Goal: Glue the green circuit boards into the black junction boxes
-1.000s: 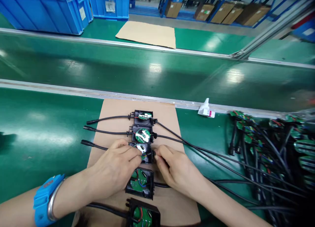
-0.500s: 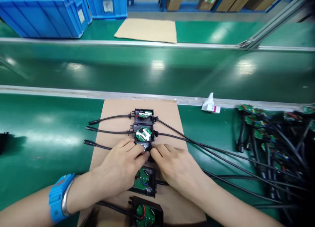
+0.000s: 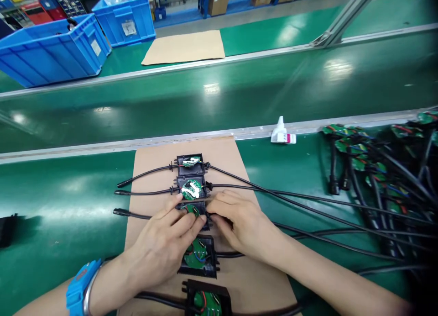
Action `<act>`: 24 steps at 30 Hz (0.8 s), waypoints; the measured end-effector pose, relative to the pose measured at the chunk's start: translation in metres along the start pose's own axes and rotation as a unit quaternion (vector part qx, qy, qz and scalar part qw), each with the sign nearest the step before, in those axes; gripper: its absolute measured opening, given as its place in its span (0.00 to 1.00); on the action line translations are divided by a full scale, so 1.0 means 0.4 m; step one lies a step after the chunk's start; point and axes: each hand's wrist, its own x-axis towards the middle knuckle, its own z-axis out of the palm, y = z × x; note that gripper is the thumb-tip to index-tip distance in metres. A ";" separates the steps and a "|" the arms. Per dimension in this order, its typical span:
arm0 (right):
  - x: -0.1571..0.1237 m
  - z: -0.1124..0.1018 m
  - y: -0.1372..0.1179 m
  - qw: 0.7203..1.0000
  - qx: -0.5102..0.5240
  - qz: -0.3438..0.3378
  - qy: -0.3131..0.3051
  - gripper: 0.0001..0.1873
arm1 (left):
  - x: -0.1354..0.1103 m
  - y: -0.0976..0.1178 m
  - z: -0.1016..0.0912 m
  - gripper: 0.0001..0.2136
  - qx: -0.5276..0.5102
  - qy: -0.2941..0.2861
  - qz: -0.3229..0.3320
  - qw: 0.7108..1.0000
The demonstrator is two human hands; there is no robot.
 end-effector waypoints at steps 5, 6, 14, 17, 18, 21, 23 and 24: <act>0.000 0.003 -0.002 1.000 0.012 -0.018 0.011 0.11 | 0.002 0.016 -0.002 0.23 0.024 -0.012 0.006 1.000; -0.002 -0.004 -0.008 1.000 0.006 -0.015 0.006 0.11 | 0.000 0.021 -0.005 0.23 0.020 -0.009 0.001 1.000; 0.023 -0.082 0.023 0.991 -0.133 0.016 0.030 0.12 | -0.009 -0.071 -0.052 0.17 -0.067 0.126 -0.136 0.980; 0.035 -0.062 0.063 0.981 -0.182 0.013 0.071 0.08 | 0.005 -0.135 -0.047 0.07 -0.072 0.076 -0.181 0.978; 0.032 -0.057 0.066 0.982 -0.173 0.006 0.070 0.06 | 0.007 -0.148 -0.044 0.05 -0.078 0.067 -0.185 0.977; 0.013 -0.067 0.036 0.991 -0.118 -0.014 0.057 0.08 | 0.005 -0.158 -0.046 0.06 -0.098 0.087 -0.185 0.974; 0.001 -0.091 -0.008 0.994 -0.105 -0.006 0.036 0.10 | 0.001 -0.151 -0.057 0.07 -0.111 0.102 -0.183 0.972; -0.001 -0.104 -0.031 0.994 -0.109 -0.001 0.021 0.10 | 0.001 -0.147 -0.064 0.08 -0.111 0.104 -0.179 0.972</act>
